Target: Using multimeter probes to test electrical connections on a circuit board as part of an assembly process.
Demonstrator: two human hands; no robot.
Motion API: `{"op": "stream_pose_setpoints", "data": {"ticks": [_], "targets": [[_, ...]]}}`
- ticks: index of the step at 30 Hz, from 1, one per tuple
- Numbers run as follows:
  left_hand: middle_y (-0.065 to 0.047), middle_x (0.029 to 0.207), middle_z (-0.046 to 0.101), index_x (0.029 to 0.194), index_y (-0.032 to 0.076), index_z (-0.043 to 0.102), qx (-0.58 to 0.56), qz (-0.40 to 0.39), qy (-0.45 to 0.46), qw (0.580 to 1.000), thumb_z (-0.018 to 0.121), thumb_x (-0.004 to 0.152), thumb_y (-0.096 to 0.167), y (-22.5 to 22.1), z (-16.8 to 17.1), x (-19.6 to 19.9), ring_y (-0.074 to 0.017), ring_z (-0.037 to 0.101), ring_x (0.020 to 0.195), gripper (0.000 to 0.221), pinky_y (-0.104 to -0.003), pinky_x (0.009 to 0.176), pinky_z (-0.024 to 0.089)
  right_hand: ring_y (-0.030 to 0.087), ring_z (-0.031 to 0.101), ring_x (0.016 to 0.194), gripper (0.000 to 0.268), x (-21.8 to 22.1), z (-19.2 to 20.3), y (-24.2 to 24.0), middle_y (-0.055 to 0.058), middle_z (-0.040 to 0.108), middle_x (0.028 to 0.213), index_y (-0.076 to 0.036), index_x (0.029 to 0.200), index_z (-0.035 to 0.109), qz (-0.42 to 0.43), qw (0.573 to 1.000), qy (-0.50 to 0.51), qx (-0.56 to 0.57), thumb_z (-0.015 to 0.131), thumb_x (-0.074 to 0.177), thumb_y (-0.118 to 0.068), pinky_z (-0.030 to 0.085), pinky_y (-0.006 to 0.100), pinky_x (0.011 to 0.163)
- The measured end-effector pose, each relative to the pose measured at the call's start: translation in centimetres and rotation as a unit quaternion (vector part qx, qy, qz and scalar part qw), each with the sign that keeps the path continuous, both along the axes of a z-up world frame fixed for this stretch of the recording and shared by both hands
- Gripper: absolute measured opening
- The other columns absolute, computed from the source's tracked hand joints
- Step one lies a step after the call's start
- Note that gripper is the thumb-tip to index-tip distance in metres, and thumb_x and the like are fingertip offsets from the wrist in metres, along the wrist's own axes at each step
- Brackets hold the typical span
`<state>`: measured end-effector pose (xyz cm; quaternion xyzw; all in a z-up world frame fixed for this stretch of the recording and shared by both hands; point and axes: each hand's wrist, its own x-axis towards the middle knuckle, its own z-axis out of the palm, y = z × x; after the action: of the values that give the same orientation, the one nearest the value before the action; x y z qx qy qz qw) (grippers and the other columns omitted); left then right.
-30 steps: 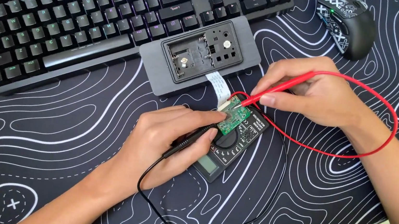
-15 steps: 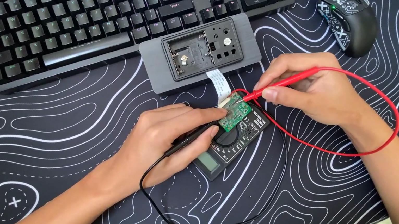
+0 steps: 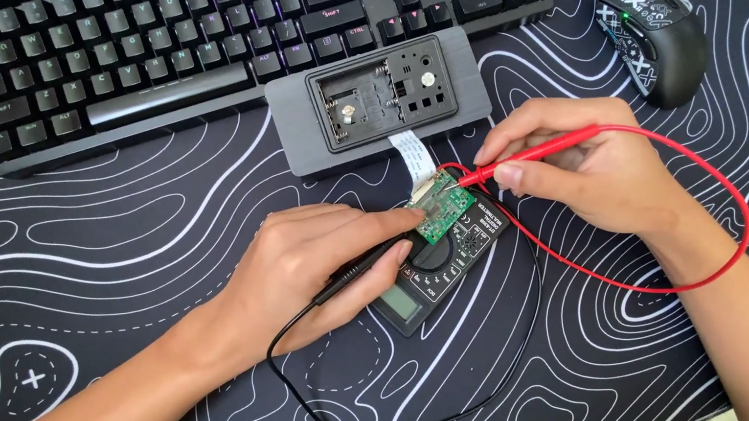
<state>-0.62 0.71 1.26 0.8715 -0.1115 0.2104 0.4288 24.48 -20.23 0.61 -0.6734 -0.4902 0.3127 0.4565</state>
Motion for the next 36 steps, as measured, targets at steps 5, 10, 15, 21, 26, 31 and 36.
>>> {"op": "stream_pose_setpoints", "data": {"ticks": [5, 10, 15, 21, 26, 31, 36], "targets": [[-0.005, 0.080, 0.069, 0.141, -0.002, 0.073, 0.010, 0.004, 0.012, 1.000, 0.070, 0.116, 0.005, 0.1, -0.2, 0.0, -0.0189, 0.063, 0.064, 0.026, -0.034, 0.071, 0.058, 0.016, 0.078, 0.082, 0.017, 0.0, 0.0, 0.0, 0.010, 0.083, 0.096, 0.000, 0.116, 0.081, 0.006, 1.000, -0.010, 0.001, 0.079, 0.104, -0.011, 0.067, 0.026, 0.077], [-0.004, 0.074, 0.059, 0.143, -0.002, 0.074, 0.011, 0.007, 0.017, 1.000, 0.072, 0.116, 0.005, 0.1, -0.4, 0.0, -0.0177, 0.056, 0.062, 0.027, -0.034, 0.068, 0.052, 0.015, 0.079, 0.084, 0.019, -0.2, -0.2, 0.0, 0.010, 0.084, 0.100, 0.000, 0.119, 0.082, 0.020, 0.999, -0.027, 0.006, 0.079, 0.104, -0.012, 0.068, 0.026, 0.080], [-0.003, 0.074, 0.057, 0.144, 0.000, 0.074, 0.005, 0.007, 0.024, 1.000, 0.073, 0.116, 0.005, 0.1, -0.5, 0.0, -0.0169, 0.055, 0.062, 0.029, -0.033, 0.068, 0.052, 0.015, 0.077, 0.084, 0.019, -2.1, 0.2, 0.5, 0.006, 0.083, 0.099, -0.003, 0.111, 0.080, 0.021, 0.990, -0.126, 0.063, 0.067, 0.109, -0.017, 0.063, 0.027, 0.077], [-0.003, 0.074, 0.056, 0.144, 0.000, 0.073, 0.001, 0.005, 0.024, 1.000, 0.073, 0.116, 0.005, 0.1, -0.5, 0.0, -0.0169, 0.054, 0.062, 0.029, -0.033, 0.066, 0.050, 0.015, 0.075, 0.088, 0.016, -2.5, -0.2, 0.5, 0.004, 0.081, 0.098, -0.005, 0.111, 0.079, 0.002, 0.990, -0.128, 0.053, 0.070, 0.110, -0.018, 0.061, 0.028, 0.083], [-0.003, 0.072, 0.056, 0.144, -0.001, 0.074, 0.002, 0.006, 0.018, 1.000, 0.073, 0.116, 0.004, 0.1, -0.5, 0.0, -0.0165, 0.053, 0.060, 0.029, -0.033, 0.067, 0.053, 0.019, 0.072, 0.092, 0.016, -2.5, 0.1, 0.8, 0.008, 0.077, 0.103, -0.005, 0.110, 0.079, 0.012, 0.989, -0.126, 0.073, 0.069, 0.111, -0.018, 0.059, 0.032, 0.089], [-0.003, 0.073, 0.060, 0.143, -0.001, 0.074, 0.019, 0.013, 0.016, 1.000, 0.074, 0.115, 0.006, 0.0, -0.5, 0.1, -0.0167, 0.057, 0.061, 0.028, -0.033, 0.068, 0.055, 0.019, 0.074, 0.097, 0.017, -2.3, 0.1, 0.8, 0.009, 0.077, 0.108, -0.006, 0.111, 0.079, 0.018, 0.991, -0.115, 0.068, 0.069, 0.112, -0.019, 0.061, 0.031, 0.091], [-0.007, 0.081, 0.067, 0.139, -0.004, 0.073, 0.011, 0.013, 0.001, 1.000, 0.071, 0.116, 0.005, 0.0, 0.0, 0.0, -0.0220, 0.063, 0.066, 0.025, -0.037, 0.073, 0.058, 0.020, 0.075, 0.100, 0.023, -2.3, 0.2, 0.8, 0.009, 0.078, 0.112, -0.006, 0.113, 0.081, 0.025, 0.991, -0.114, 0.066, 0.067, 0.113, -0.024, 0.063, 0.032, 0.093]]}}
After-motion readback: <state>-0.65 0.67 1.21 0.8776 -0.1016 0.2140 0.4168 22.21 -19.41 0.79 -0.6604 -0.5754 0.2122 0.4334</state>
